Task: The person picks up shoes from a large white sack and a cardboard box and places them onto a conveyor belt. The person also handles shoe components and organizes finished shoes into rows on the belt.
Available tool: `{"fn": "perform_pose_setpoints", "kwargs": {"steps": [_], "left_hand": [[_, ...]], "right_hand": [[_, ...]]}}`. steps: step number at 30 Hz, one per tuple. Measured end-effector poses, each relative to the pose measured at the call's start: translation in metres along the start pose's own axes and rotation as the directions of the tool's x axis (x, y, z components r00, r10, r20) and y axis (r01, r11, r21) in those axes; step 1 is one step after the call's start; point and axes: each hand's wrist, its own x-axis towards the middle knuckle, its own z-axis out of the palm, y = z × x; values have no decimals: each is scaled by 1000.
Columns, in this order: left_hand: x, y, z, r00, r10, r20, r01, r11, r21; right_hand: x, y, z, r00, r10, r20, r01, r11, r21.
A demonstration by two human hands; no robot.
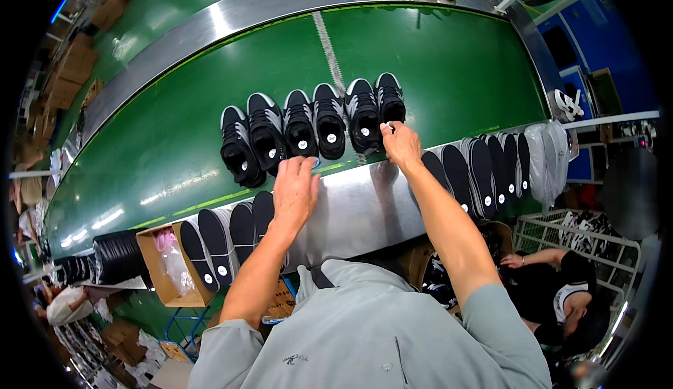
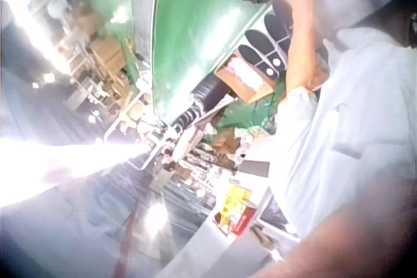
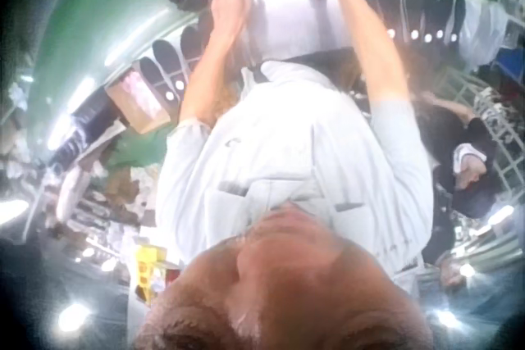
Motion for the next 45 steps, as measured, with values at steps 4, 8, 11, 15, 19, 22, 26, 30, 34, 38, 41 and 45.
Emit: {"fn": "perform_pose_setpoints", "kwargs": {"steps": [4, 8, 11, 15, 19, 22, 26, 30, 34, 38, 41, 45], "left_hand": [[38, 14, 33, 978, 140, 155, -129, 988, -80], [63, 29, 79, 935, 245, 255, -272, 959, 76], [86, 13, 113, 922, 205, 328, -255, 960, 116], [107, 14, 133, 917, 301, 262, -329, 942, 67], [98, 38, 99, 926, 273, 263, -306, 947, 95], [74, 67, 85, 871, 452, 192, -424, 889, -170], [0, 110, 104, 643, 640, 420, -347, 733, -586], [-61, 137, 121, 274, 733, 623, -434, 672, -600], [-71, 141, 145, 184, 830, 526, -677, 495, -545], [-75, 112, 175, -23, 800, 600, -874, 275, -400], [-77, 119, 176, 57, 798, 600, -837, 366, -407], [-83, 115, 176, 102, 799, 592, -878, 353, -325]], "right_hand": [[-61, 16, -20, 921, -273, -278, 249, 961, -119], [-119, 60, -33, 966, -248, -77, 256, 959, 122], [-159, 84, -36, 985, -172, 1, 166, 948, 273], [-202, 127, -40, 999, -6, -54, 24, 938, 346], [-252, 181, -40, 996, 82, -26, -75, 976, 203], [-304, 230, -29, 938, 347, 1, -331, 895, 297], [-385, 330, 21, 759, 651, 19, -632, 730, 260], [-434, 372, 69, 688, 719, 102, -700, 619, 356], [-432, 387, 81, 679, 724, 122, -733, 659, 171], [-388, 420, 100, 772, 635, 13, -635, 772, 16], [-355, 462, 142, 818, 550, -169, -561, 828, -20], [-324, 489, 164, 830, 509, -228, -552, 808, -204]]}}
